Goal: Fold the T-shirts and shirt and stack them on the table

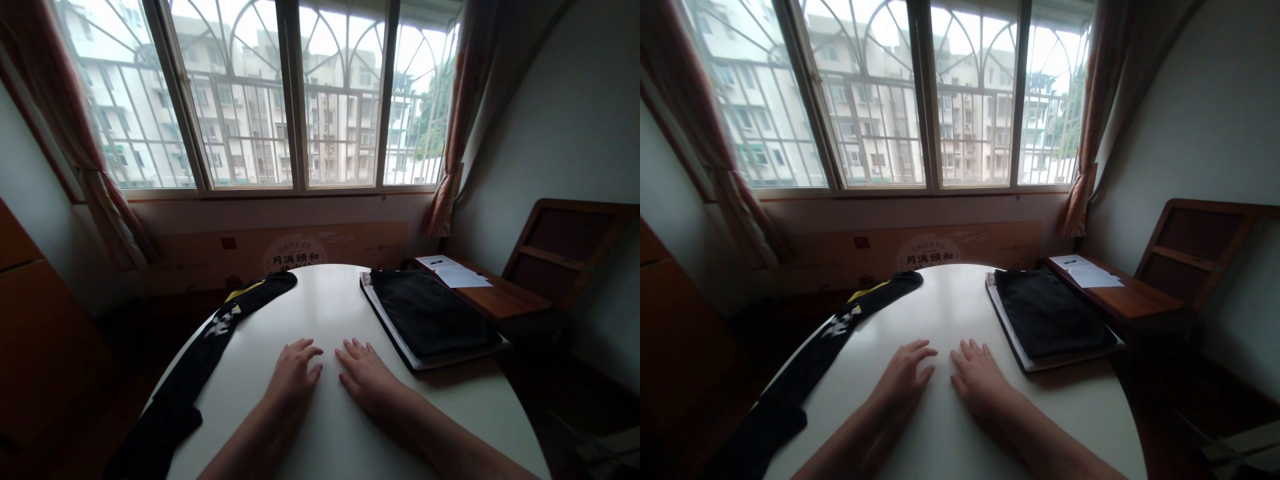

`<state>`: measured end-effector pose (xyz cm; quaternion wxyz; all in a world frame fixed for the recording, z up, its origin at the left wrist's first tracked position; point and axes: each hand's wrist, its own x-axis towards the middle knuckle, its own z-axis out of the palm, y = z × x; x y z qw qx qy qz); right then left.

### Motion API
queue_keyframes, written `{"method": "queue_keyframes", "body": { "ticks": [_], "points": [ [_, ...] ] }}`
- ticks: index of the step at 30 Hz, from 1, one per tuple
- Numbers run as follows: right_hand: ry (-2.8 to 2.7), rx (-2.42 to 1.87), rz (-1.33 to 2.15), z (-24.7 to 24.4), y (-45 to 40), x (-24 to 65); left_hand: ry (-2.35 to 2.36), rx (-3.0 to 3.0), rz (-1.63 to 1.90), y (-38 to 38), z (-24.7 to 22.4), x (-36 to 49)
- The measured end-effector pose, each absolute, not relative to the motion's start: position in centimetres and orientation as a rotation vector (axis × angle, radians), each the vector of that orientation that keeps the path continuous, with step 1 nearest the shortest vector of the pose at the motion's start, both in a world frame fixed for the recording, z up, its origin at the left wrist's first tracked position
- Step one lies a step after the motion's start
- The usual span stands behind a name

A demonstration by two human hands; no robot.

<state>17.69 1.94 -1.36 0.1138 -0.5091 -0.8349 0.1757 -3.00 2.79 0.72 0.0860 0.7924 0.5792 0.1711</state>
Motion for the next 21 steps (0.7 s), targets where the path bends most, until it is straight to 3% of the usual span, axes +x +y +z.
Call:
{"method": "queue_keyframes", "body": {
  "ticks": [4, 8, 12, 21],
  "points": [
    [-2.491, -1.516, 0.509, -1.3, 1.9, 17.7, 2.128, 2.323, 0.544, 3.6, 3.3, -6.9],
    [-2.508, -1.522, 0.49, -1.2, 1.8, 17.7, 2.605, 1.933, 0.338, 4.6, 4.6, -12.7],
    [-2.473, -1.457, 0.518, -0.9, 1.6, 17.8, 2.679, 1.561, 0.202, 5.3, 4.0, -16.2],
    [-2.305, -1.179, 0.615, -2.1, 1.6, 17.6, 2.671, 1.442, 0.315, 5.9, 3.3, -17.4]
  ]
}}
